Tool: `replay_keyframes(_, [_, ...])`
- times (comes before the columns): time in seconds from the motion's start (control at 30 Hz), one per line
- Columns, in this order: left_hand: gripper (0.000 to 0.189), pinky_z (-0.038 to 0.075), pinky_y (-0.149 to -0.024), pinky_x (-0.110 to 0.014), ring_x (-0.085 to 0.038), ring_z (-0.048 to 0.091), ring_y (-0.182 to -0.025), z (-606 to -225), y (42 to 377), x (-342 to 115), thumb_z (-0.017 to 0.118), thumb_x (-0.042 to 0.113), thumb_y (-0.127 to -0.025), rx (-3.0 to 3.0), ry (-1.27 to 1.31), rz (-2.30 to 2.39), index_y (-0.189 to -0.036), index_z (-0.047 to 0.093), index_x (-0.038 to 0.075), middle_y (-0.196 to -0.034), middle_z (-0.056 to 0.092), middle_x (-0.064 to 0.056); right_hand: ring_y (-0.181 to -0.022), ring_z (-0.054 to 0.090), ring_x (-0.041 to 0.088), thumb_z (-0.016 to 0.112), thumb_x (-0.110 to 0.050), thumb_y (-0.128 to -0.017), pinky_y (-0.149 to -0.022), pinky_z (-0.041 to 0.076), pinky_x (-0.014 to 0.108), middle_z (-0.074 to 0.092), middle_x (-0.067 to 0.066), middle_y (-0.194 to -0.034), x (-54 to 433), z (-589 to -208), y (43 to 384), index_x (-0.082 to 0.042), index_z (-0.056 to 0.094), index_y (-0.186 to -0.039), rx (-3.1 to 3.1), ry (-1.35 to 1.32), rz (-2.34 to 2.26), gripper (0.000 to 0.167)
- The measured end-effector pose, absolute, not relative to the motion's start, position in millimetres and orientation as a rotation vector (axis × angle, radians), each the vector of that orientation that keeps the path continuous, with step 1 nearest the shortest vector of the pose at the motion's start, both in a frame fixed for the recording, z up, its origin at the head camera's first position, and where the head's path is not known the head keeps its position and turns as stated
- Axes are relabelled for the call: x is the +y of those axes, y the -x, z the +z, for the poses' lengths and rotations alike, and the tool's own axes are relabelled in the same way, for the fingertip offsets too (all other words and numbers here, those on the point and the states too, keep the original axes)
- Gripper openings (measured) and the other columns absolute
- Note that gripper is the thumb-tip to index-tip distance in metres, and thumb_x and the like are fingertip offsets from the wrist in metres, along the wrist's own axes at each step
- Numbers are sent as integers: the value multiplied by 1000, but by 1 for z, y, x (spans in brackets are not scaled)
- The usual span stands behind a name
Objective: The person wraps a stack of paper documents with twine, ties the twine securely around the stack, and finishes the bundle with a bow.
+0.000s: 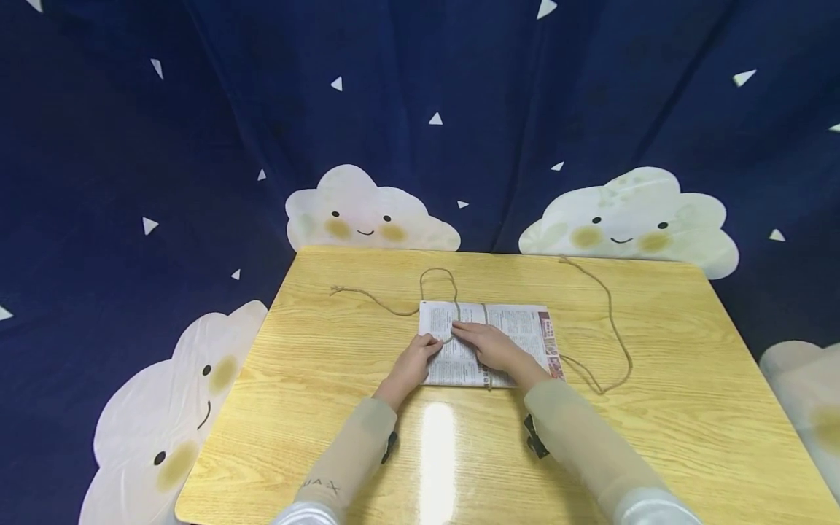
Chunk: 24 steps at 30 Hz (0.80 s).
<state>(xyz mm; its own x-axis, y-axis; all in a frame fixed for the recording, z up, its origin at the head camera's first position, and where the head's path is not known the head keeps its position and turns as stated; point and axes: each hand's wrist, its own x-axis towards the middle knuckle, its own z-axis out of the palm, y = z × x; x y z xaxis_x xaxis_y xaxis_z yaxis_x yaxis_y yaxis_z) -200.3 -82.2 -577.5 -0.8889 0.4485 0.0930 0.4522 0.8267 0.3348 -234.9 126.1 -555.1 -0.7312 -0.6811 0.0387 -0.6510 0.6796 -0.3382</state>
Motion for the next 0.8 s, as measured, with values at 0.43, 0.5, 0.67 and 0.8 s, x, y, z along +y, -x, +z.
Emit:
replay_keyframes(0.43, [47, 43, -93, -25, -18, 49, -103, -578, 200, -83, 53, -14, -79, -2959, 746, -602, -122, 57, 4, -112, 54, -4, -90, 47, 20, 52, -20, -93, -84, 36, 43, 55, -3, -94, 135, -559, 241, -17, 49, -85, 2983, 1067, -335, 9])
replay_keyframes(0.5, [49, 43, -93, -25, -18, 49, -103, -578, 200, -83, 54, -14, -78, -2960, 748, -608, -123, 57, 3, -112, 54, -4, -88, 48, 20, 54, -21, -91, -86, 35, 44, 57, -3, -90, 136, -555, 242, -17, 50, -85, 3025, 1123, -381, 8])
replay_keyframes(0.67, [49, 43, -94, -25, -18, 49, -105, -578, 199, -82, 53, -14, -78, -2969, 735, -618, -123, 56, 4, -113, 54, -4, -88, 50, 22, 61, -25, -86, -89, 35, 49, 59, -2, -88, 148, -543, 249, -17, 59, -86, 3152, 1189, -366, 8])
replay_keyframes(0.8, [48, 44, -93, -25, -18, 49, -104, -577, 198, -83, 53, -14, -78, -2957, 732, -622, -122, 57, 3, -113, 54, -4, -83, 46, 24, 62, -24, -85, -83, 34, 49, 55, 2, -87, 174, -540, 253, -15, 64, -87, 3250, 1133, -353, 10])
